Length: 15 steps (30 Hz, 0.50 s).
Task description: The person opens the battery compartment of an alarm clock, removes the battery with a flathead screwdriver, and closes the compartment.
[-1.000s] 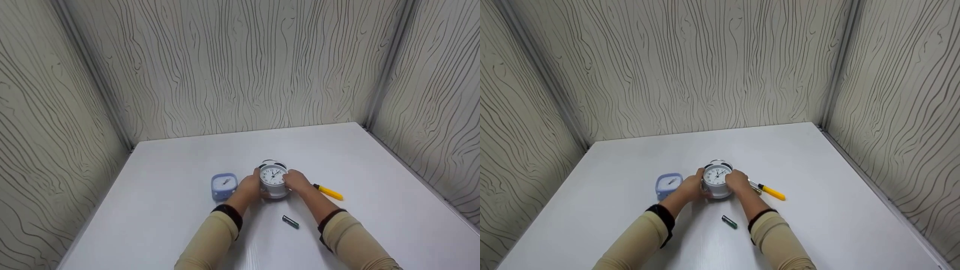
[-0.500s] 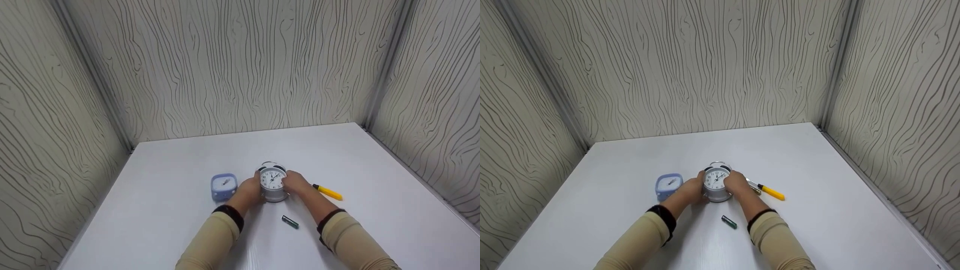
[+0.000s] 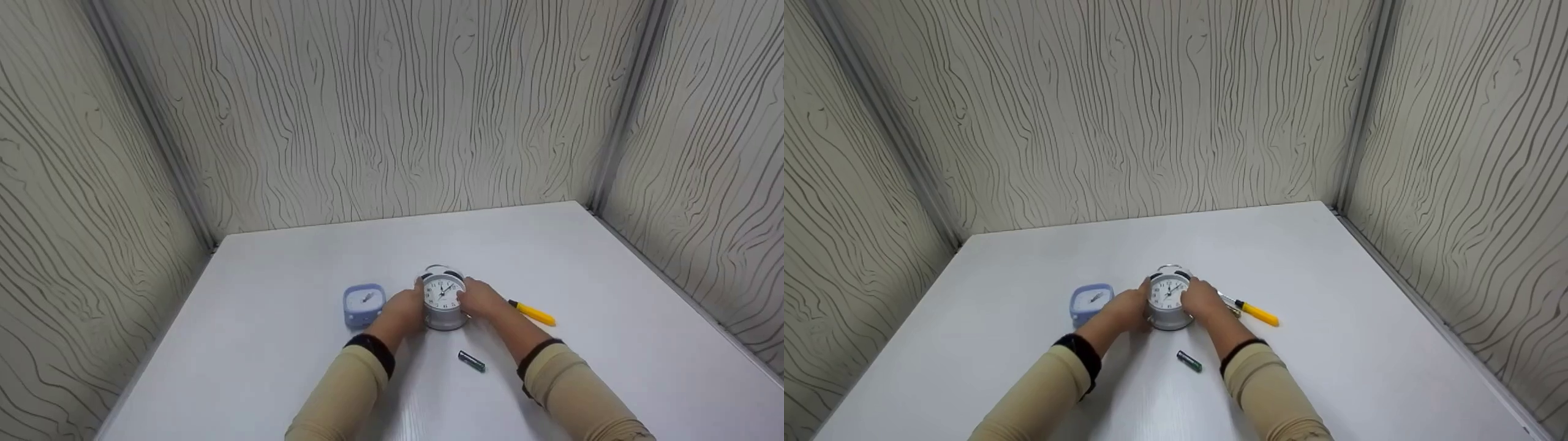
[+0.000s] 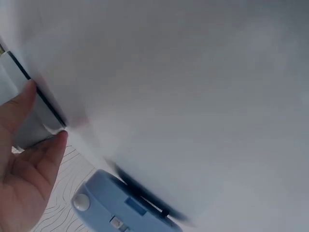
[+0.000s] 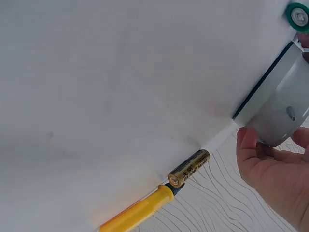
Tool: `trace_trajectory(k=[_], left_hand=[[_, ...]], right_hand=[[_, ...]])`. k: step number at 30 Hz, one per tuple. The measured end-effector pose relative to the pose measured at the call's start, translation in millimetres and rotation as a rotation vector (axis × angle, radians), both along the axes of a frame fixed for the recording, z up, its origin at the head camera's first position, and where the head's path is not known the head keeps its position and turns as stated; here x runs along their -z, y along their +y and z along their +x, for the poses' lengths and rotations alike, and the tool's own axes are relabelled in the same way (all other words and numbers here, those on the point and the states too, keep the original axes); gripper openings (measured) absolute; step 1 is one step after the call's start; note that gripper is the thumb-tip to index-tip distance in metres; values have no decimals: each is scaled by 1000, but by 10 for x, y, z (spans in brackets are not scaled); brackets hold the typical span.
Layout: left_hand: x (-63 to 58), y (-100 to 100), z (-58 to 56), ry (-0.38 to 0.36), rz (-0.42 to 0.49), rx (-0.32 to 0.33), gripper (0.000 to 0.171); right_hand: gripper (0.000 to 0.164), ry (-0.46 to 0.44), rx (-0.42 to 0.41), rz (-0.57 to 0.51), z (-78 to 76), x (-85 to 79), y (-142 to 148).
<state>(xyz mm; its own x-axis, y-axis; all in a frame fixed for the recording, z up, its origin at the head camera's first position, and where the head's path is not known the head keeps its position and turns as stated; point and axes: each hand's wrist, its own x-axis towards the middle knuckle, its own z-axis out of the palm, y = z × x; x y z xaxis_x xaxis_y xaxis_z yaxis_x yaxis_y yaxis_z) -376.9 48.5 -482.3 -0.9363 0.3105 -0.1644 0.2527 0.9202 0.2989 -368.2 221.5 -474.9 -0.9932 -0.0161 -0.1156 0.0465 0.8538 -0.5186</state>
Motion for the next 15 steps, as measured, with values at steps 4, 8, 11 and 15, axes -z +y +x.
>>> trace_trajectory(k=[4,8,11,15], left_hand=[[-181,-43,-76,46,-101,23,60],[-483,-133,-182,115,-126,-5,49],[-717,-225,-255,216,-139,-76,52],[-909,-386,-342,329,-181,-167,75]], right_hand=[[53,15,8,99,-17,-168,2],[60,159,19,308,-60,-384,-5],[62,255,29,427,-113,-557,-27],[67,305,41,483,-184,-798,-8]])
